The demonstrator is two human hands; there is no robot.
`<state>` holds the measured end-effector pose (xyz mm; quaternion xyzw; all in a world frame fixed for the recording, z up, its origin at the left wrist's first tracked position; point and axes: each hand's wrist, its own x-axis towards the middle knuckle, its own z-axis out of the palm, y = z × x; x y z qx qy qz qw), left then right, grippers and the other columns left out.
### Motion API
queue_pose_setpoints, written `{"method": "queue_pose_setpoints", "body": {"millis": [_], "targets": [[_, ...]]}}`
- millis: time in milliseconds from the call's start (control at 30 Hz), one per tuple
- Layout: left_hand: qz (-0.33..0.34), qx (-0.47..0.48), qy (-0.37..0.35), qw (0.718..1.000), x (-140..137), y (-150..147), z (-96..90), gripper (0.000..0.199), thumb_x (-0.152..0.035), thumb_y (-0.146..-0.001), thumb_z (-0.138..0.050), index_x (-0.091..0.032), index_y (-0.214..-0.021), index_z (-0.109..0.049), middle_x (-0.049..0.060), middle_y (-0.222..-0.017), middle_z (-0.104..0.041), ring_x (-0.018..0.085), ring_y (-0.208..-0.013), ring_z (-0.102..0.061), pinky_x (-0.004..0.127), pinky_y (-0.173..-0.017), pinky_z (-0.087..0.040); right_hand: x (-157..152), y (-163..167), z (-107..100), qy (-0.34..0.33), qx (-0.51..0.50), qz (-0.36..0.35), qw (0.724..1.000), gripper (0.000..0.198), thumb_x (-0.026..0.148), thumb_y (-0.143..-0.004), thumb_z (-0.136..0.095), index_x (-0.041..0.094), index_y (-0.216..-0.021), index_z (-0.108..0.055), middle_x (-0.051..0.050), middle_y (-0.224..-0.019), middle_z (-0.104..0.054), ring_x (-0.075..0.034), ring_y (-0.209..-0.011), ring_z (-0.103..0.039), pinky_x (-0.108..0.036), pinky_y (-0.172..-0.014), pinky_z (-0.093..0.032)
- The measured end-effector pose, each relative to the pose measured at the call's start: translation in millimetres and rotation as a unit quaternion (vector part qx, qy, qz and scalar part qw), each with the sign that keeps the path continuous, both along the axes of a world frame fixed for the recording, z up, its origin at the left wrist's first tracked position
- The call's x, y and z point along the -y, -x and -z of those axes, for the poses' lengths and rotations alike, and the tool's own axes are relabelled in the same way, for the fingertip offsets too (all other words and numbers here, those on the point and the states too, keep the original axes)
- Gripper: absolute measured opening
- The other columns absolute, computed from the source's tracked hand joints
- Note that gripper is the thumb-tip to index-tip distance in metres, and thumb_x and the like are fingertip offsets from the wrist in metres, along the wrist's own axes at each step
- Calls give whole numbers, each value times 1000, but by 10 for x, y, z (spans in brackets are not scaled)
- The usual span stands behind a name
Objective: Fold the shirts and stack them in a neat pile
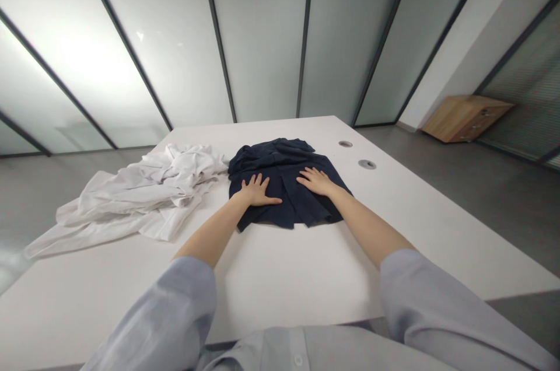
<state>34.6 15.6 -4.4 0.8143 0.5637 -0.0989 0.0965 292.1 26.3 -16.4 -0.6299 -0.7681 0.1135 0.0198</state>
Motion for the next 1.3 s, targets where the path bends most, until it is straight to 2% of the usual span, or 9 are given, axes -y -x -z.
{"method": "queue_pose_setpoints", "body": {"millis": [133,233,400,500,667,833,1067,1200,1300], "targets": [[35,-13,57,998,-16,54,-83,132,-89,-48,-59,-28,-155,-11,14,-161,0,46,-144,-2,66,-110,-18,-14,21,-24,-3,12,-7,1000,82,75,-86,-31,23,-148,-38,-10,-159,-23,-35,-146,-13,-55,-114,-15],[50,-4,46,998,1,36,-65,136,-85,-42,-67,-28,-154,-17,16,-160,-7,47,-143,-10,63,-109,-22,-11,78,-50,-14,31,-8,999,90,78,-77,-45,21,-146,-40,-15,-155,-29,-40,-142,-21,-61,-111,-19],[159,44,-83,983,130,-70,43,128,-82,-49,-67,-23,-153,-22,15,-160,-14,39,-146,-9,54,-116,-10,25,124,-81,-63,19,-90,994,84,72,-79,-52,22,-146,-41,-14,-157,-27,-35,-144,-20,-51,-115,-16],[184,41,-75,979,229,-166,94,130,-83,-52,-63,-18,-155,-15,17,-159,-13,38,-146,-13,52,-117,-10,45,115,-64,-36,2,-96,995,82,71,-82,-49,23,-148,-38,-12,-158,-26,-33,-145,-19,-51,-116,-16],[156,77,-46,984,223,-262,78,116,-86,-67,-46,-18,-155,-12,15,-160,-12,33,-147,-12,51,-116,-13,57,139,-53,-7,18,-57,998,93,78,-79,-45,22,-151,-31,-15,-158,-22,-37,-145,-15,-58,-113,-16],[15,87,-76,993,-61,-4,62,81,-72,-90,-19,-20,-150,-30,13,-159,-20,29,-146,-18,51,-116,-15,126,223,-25,16,34,9,999,103,87,-74,-37,23,-154,-23,-14,-161,-14,-45,-144,-8,-68,-110,-10],[26,32,-128,991,-361,574,125,76,-67,-90,-31,-17,-148,-35,14,-156,-28,28,-144,-26,40,-115,-19,204,34,8,28,35,-46,998,99,85,-77,-33,27,-155,-18,-8,-162,-9,-38,-146,-1,-61,-115,-6],[35,25,-184,982,-340,608,88,71,-66,-89,-38,-18,-141,-45,14,-150,-40,31,-137,-36,41,-112,-27,190,17,39,14,32,-29,999,97,84,-78,-33,26,-155,-20,-9,-162,-11,-38,-146,-2,-61,-114,-6],[30,31,-222,974,-291,530,51,52,-55,-92,-41,-20,-128,-57,14,-134,-54,31,-127,-47,41,-107,-34,162,120,51,12,32,-1,999,99,85,-78,-30,22,-155,-21,-12,-162,-10,-41,-146,-2,-64,-112,-6]]}}
